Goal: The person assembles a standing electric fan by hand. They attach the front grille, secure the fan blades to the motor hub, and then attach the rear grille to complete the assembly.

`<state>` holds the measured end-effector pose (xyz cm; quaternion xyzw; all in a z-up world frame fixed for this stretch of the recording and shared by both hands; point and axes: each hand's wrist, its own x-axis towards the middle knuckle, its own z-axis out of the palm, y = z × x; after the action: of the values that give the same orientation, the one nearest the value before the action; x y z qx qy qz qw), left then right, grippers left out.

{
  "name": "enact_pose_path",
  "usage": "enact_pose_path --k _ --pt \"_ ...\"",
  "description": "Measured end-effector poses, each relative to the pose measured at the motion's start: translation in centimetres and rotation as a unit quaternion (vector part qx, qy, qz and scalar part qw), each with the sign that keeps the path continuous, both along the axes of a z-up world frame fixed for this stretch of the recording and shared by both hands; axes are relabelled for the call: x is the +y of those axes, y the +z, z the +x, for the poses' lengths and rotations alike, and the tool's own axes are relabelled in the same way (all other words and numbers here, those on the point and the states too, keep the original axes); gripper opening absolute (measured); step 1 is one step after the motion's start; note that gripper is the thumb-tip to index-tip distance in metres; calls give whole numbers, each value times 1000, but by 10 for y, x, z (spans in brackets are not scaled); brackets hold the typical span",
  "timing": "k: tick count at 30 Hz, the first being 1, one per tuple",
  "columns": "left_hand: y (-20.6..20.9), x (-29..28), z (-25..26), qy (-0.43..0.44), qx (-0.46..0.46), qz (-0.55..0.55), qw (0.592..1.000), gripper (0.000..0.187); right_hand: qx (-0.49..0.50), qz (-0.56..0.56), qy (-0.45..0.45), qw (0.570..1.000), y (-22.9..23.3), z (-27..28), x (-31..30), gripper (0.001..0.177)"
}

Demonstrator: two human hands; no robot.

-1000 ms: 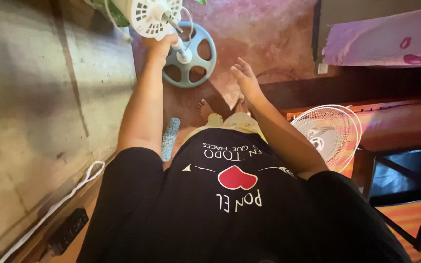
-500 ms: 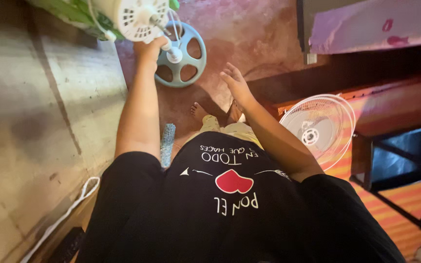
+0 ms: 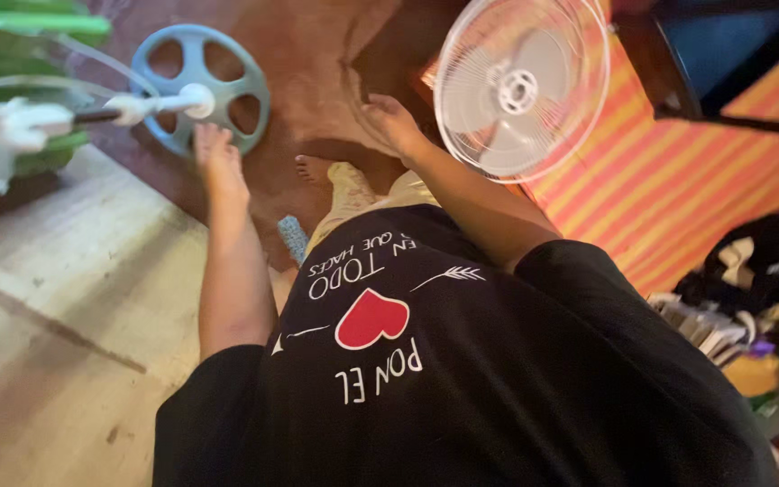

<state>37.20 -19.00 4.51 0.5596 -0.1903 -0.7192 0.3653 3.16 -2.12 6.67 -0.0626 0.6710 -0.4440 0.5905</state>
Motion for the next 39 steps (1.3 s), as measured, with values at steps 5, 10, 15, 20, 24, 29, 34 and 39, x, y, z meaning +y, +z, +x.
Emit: enact_pose_path --k 5,10,15,20,24,29,34,39 --pt "-10 73 -102 -156 -45 61 985 60 -6 50 -144 988 -14 -70 95 51" --pt "-28 123 -214 -332 -133 83 930 57 124 114 -145 975 -46 -155 185 56" --pt "-72 171 -313 -423 -188 23 886 68 377 356 28 855 -73 -238 278 72" --pt "-86 197 -368 -391 -213 63 893 77 508 352 -58 784 -90 -320 332 101" --pt "-92 198 -382 -335 -155 50 928 62 329 261 -223 880 -113 -370 334 88" --pt "-88 182 -367 -299 -21 92 949 40 254 164 -359 883 -114 -374 315 58" --pt "-52 157 -336 -262 -62 36 962 39 257 54 -358 896 -76 -359 290 42" --pt "9 116 -294 -168 -145 -1 975 38 282 43 -195 938 -30 -342 229 52"
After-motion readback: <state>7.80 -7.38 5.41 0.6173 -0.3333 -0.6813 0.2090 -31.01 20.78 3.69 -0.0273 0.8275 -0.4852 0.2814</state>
